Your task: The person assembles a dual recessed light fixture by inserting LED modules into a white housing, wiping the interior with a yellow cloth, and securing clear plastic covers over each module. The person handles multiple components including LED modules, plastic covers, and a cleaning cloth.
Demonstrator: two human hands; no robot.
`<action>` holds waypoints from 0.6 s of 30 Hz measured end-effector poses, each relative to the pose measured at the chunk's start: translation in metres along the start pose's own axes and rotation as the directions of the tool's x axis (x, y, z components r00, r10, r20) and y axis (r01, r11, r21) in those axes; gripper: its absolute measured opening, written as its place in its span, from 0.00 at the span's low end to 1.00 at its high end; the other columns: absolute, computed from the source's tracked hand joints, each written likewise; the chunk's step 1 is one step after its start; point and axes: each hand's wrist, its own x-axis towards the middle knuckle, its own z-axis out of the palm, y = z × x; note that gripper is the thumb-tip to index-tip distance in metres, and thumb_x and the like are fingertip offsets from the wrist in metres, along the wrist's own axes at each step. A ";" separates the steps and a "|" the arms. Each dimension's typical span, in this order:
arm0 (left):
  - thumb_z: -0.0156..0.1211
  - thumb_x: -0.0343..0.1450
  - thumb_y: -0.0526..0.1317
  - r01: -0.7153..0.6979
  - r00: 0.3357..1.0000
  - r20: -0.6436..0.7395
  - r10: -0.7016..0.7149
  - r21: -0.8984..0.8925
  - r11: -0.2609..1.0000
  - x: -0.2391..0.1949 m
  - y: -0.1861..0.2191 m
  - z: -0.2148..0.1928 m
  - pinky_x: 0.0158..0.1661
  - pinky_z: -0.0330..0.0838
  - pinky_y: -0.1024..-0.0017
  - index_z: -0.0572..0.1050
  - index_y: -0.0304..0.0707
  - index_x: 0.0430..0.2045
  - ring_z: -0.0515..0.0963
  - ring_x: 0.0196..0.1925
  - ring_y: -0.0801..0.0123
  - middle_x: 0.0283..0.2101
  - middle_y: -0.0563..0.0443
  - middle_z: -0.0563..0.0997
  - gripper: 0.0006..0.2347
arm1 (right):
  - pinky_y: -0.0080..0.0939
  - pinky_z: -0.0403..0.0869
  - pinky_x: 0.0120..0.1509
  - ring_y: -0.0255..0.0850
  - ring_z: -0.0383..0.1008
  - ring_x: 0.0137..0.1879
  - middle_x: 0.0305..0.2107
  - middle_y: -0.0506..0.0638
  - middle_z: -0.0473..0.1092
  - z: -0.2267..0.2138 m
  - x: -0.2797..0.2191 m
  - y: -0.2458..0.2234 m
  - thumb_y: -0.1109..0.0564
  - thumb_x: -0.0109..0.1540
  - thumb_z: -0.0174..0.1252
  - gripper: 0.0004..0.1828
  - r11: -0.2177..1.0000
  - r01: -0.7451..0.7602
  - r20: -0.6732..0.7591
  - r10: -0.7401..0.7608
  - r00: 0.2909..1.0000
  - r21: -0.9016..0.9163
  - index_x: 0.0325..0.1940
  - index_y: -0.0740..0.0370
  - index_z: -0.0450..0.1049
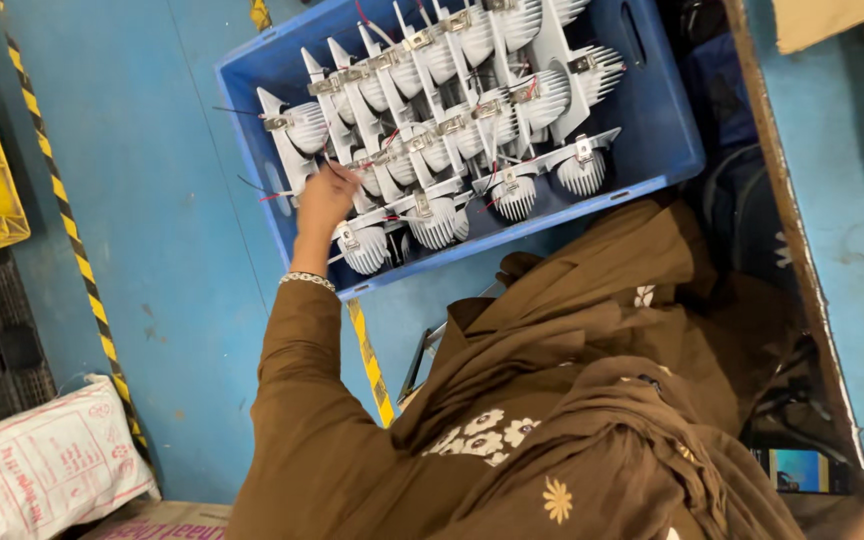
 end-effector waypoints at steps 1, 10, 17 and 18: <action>0.68 0.71 0.43 0.049 0.984 0.165 -0.064 0.098 0.994 -0.003 0.001 0.006 0.45 0.75 0.62 0.80 0.39 0.39 0.84 0.43 0.55 0.37 0.46 0.84 0.09 | 0.49 0.76 0.64 0.49 0.75 0.58 0.52 0.67 0.72 -0.003 -0.003 0.001 0.40 0.76 0.48 0.34 0.993 -0.057 -0.014 0.056 0.998 -0.104 0.62 0.80 0.70; 0.73 0.62 0.45 -0.070 0.997 0.037 0.072 -0.048 0.996 -0.049 0.009 0.019 0.49 0.75 0.56 0.50 0.36 0.72 0.81 0.50 0.55 0.48 0.49 0.83 0.45 | 0.45 0.72 0.60 0.48 0.75 0.53 0.46 0.63 0.73 0.001 -0.034 -0.051 0.45 0.78 0.49 0.26 0.860 -0.079 -0.081 0.044 0.996 -0.504 0.58 0.75 0.74; 0.67 0.69 0.47 -0.308 0.951 0.146 0.271 0.490 0.816 -0.020 0.003 0.072 0.41 0.70 0.48 0.76 0.40 0.33 0.82 0.39 0.46 0.32 0.42 0.82 0.11 | 0.46 0.69 0.65 0.50 0.70 0.56 0.47 0.59 0.70 -0.002 -0.028 -0.062 0.65 0.69 0.57 0.06 0.595 0.537 0.175 -0.557 0.812 -0.598 0.51 0.66 0.74; 0.65 0.71 0.47 -0.306 0.949 0.216 0.229 0.458 0.834 -0.012 0.001 0.073 0.39 0.71 0.50 0.76 0.40 0.35 0.81 0.40 0.44 0.32 0.40 0.82 0.11 | 0.47 0.68 0.65 0.51 0.70 0.57 0.47 0.58 0.70 -0.001 -0.037 -0.064 0.65 0.68 0.59 0.06 0.527 0.528 0.163 -0.588 0.792 -0.666 0.49 0.64 0.74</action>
